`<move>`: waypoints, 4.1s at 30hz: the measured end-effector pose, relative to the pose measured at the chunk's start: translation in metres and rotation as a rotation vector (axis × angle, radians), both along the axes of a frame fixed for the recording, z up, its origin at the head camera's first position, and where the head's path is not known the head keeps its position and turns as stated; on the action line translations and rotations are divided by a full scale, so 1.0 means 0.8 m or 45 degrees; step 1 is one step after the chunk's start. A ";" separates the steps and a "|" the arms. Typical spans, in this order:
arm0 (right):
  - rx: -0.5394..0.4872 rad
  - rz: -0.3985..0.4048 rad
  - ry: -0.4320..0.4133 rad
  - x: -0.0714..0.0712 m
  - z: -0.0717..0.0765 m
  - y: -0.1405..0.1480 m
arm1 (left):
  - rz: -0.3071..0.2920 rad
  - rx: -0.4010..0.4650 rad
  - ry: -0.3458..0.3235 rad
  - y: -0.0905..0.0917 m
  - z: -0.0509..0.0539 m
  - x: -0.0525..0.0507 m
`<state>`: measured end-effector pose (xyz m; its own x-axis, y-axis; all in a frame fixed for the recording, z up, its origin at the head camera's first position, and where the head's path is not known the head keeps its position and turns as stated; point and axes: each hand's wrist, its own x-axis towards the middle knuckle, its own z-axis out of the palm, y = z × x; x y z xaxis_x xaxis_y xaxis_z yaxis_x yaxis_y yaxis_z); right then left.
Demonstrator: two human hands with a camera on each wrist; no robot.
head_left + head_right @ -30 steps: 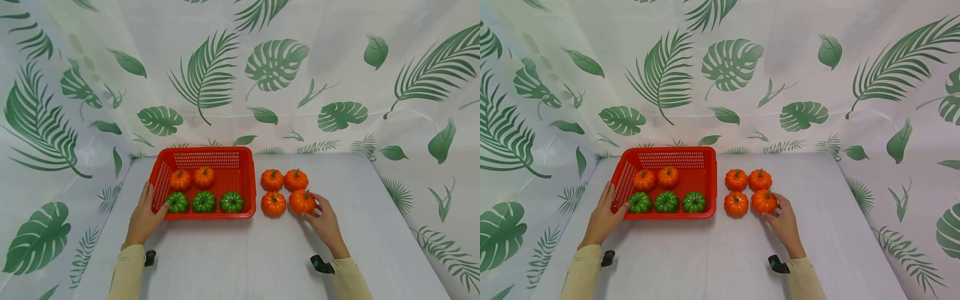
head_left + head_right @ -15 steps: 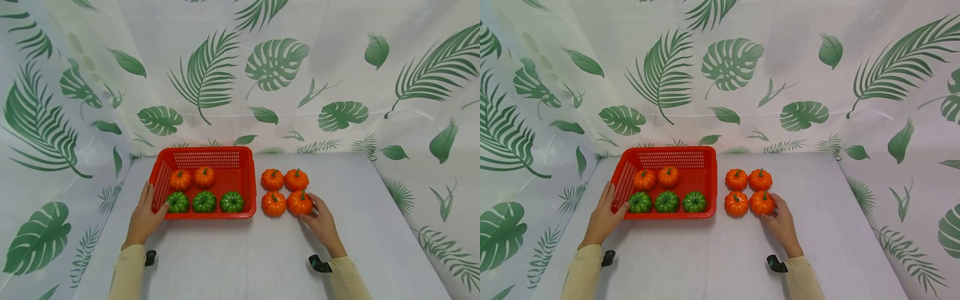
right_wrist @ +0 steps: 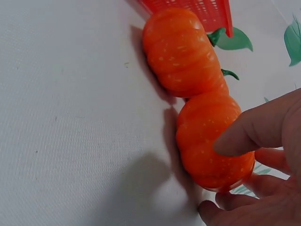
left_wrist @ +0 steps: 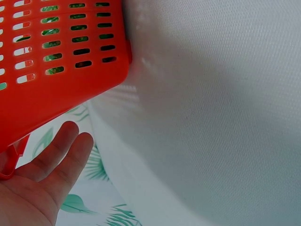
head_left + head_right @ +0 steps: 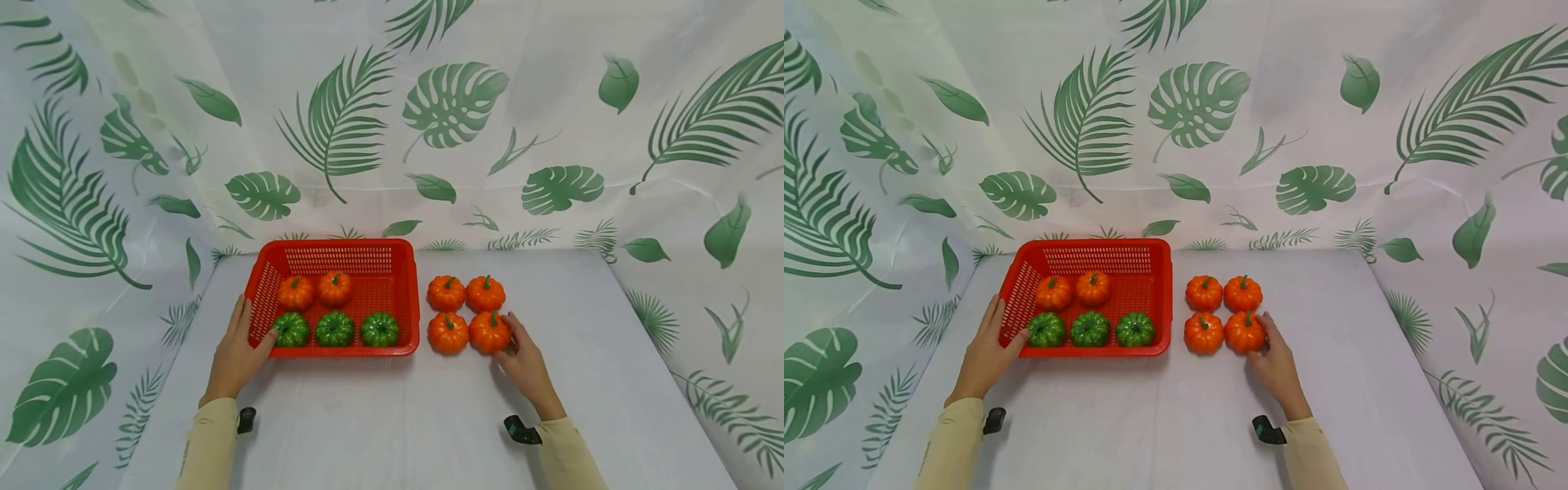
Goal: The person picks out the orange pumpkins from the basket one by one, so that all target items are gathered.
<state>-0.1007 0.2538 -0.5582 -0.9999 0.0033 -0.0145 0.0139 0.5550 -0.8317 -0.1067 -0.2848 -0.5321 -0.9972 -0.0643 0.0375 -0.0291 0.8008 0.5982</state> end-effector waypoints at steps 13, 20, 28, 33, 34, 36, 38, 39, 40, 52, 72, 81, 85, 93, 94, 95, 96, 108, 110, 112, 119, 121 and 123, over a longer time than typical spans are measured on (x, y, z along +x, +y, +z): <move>-0.168 -0.054 -0.086 -0.011 0.019 0.002 | 0.005 0.003 0.011 -0.001 -0.002 -0.001; -0.224 -0.060 0.011 -0.016 0.032 -0.006 | 0.008 -0.004 0.003 0.000 -0.002 -0.001; -0.403 0.012 0.133 -0.028 0.043 -0.026 | 0.013 0.006 0.005 0.000 -0.002 -0.001; -0.497 0.074 0.144 -0.033 0.047 -0.041 | 0.015 0.011 -0.006 0.001 0.000 -0.001; -0.512 0.091 0.149 -0.035 0.048 -0.043 | 0.016 0.012 -0.006 0.002 0.000 -0.001; -0.532 0.125 0.165 -0.039 0.050 -0.049 | 0.018 0.010 -0.005 0.002 0.000 -0.002; -0.547 0.148 0.178 -0.043 0.053 -0.055 | 0.017 0.007 -0.003 0.001 -0.001 -0.002; -0.557 0.154 0.181 -0.044 0.055 -0.059 | 0.017 0.006 0.000 0.001 -0.001 -0.003; -0.574 0.161 0.181 -0.046 0.057 -0.062 | 0.018 0.006 0.003 0.000 -0.001 -0.003; -0.814 0.267 0.160 -0.062 0.092 -0.112 | 0.030 0.001 0.005 0.001 -0.001 -0.003; -0.786 0.344 0.073 -0.100 0.119 -0.179 | 0.028 0.005 -0.009 0.003 0.003 -0.002; -0.758 0.350 0.054 -0.128 0.123 -0.212 | 0.026 0.006 0.005 0.002 0.003 -0.002; -0.730 0.417 0.024 -0.138 0.122 -0.226 | 0.021 0.014 0.028 0.001 0.000 -0.002; -0.593 0.496 -0.113 -0.158 0.113 -0.252 | 0.024 0.011 0.026 -0.001 -0.004 -0.003; -0.579 0.503 -0.127 -0.160 0.111 -0.254 | 0.025 0.013 0.023 -0.001 -0.004 -0.003; -0.561 0.508 -0.141 -0.163 0.109 -0.257 | 0.025 0.014 0.023 -0.001 -0.004 -0.003; -0.542 0.512 -0.153 -0.166 0.107 -0.260 | 0.024 0.015 0.021 -0.001 -0.003 -0.003; -0.267 0.630 -0.276 -0.192 0.093 -0.289 | 0.037 0.029 0.020 -0.002 -0.006 -0.005; -0.244 0.659 -0.290 -0.196 0.091 -0.294 | 0.035 0.039 0.028 -0.002 -0.007 -0.005; -0.220 0.687 -0.298 -0.200 0.089 -0.297 | 0.036 0.047 0.033 -0.002 -0.008 -0.005; -0.165 0.721 -0.340 -0.211 0.078 -0.307 | 0.040 0.050 0.037 0.000 -0.006 -0.005; -0.146 0.726 -0.349 -0.212 0.075 -0.310 | 0.041 0.052 0.037 0.000 -0.006 -0.005; -0.123 0.729 -0.359 -0.212 0.072 -0.312 | 0.043 0.057 0.034 0.001 -0.005 -0.004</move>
<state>-0.2704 0.0041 -0.5009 -0.8006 -0.5442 -0.2507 -0.0368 0.4623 -0.8860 -0.1102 -0.2841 -0.5363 -0.9931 -0.1003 0.0605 -0.0393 0.7720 0.6344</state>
